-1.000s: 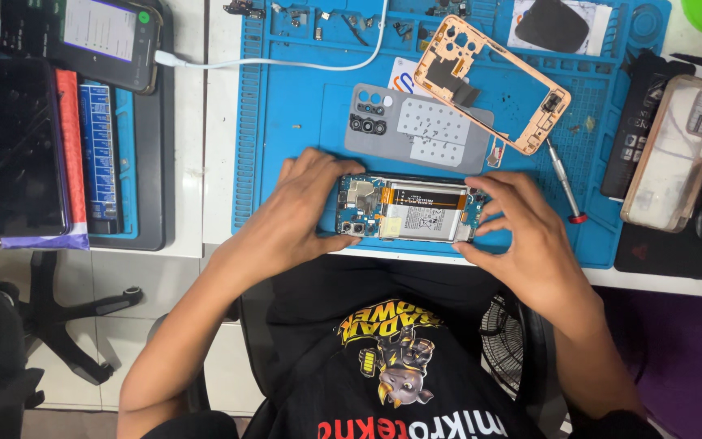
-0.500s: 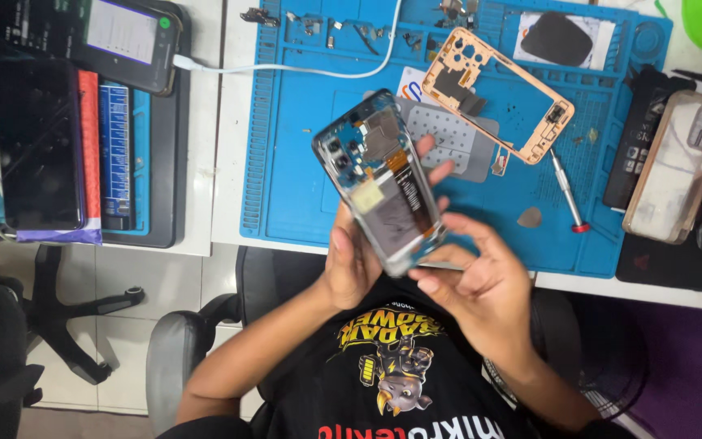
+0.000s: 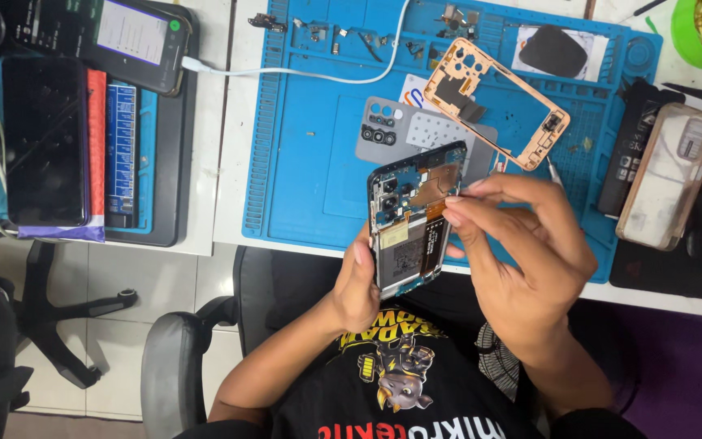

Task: The person disassembles a smartphone at a repair bench: they peel the back cover off the phone body, lift out the battery, separate the mid-frame from the internals, and set the frame and screen aside on the mat. They then use a screwdriver to work on the empty frame and later pry at the display panel with a small tool.

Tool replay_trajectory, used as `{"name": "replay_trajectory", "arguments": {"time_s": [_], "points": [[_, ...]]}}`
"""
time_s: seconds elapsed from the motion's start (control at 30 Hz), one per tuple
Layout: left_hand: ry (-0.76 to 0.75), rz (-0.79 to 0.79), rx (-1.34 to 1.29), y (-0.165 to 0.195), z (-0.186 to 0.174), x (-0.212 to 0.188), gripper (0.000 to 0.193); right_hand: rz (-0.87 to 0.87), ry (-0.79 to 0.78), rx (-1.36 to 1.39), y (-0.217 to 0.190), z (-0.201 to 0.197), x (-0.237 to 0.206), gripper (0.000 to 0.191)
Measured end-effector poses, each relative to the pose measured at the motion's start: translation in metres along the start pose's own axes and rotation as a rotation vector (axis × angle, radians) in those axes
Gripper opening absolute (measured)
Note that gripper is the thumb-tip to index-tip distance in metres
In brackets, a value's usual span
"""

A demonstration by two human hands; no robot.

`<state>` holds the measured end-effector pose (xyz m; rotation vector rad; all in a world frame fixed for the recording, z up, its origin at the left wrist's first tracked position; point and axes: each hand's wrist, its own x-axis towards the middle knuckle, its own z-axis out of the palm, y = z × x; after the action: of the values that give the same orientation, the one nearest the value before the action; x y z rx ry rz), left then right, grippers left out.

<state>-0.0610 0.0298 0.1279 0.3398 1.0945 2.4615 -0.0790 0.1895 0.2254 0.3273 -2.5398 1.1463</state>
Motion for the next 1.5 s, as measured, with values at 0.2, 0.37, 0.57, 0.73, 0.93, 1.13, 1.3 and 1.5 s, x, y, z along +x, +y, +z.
{"name": "replay_trajectory", "arguments": {"time_s": [0.2, 0.37, 0.57, 0.73, 0.93, 1.13, 1.3, 1.5], "points": [[-0.055, 0.051, 0.069, 0.002, -0.006, 0.0, 0.097, 0.015, -0.01, 0.024, -0.006, 0.001, 0.003, 0.022], [-0.043, 0.047, 0.114, 0.003, -0.007, 0.0, 0.096, 0.036, -0.07, 0.015, -0.007, -0.002, 0.011, 0.023], [-0.044, 0.042, 0.048, 0.001, -0.006, 0.001, 0.097, 0.061, -0.083, -0.02, -0.011, -0.006, 0.015, 0.023], [-0.038, 0.04, 0.05, -0.001, -0.004, -0.004, 0.096, 0.001, -0.004, -0.112, -0.023, -0.004, 0.009, 0.023], [-0.008, 0.126, 0.236, -0.008, -0.006, -0.003, 0.088, -0.084, -0.03, -0.083, -0.029, -0.002, 0.011, 0.03], [-0.031, 0.162, 0.329, -0.007, -0.007, -0.003, 0.084, -0.063, -0.025, -0.053, -0.031, 0.001, 0.014, 0.03], [-0.055, 0.2, 0.423, -0.004, -0.009, -0.001, 0.081, 0.032, -0.079, 0.038, -0.026, -0.003, 0.015, 0.025], [-0.073, 0.211, 0.46, -0.003, -0.009, -0.001, 0.08, 0.127, -0.171, 0.031, -0.015, -0.007, 0.013, 0.02]]}}
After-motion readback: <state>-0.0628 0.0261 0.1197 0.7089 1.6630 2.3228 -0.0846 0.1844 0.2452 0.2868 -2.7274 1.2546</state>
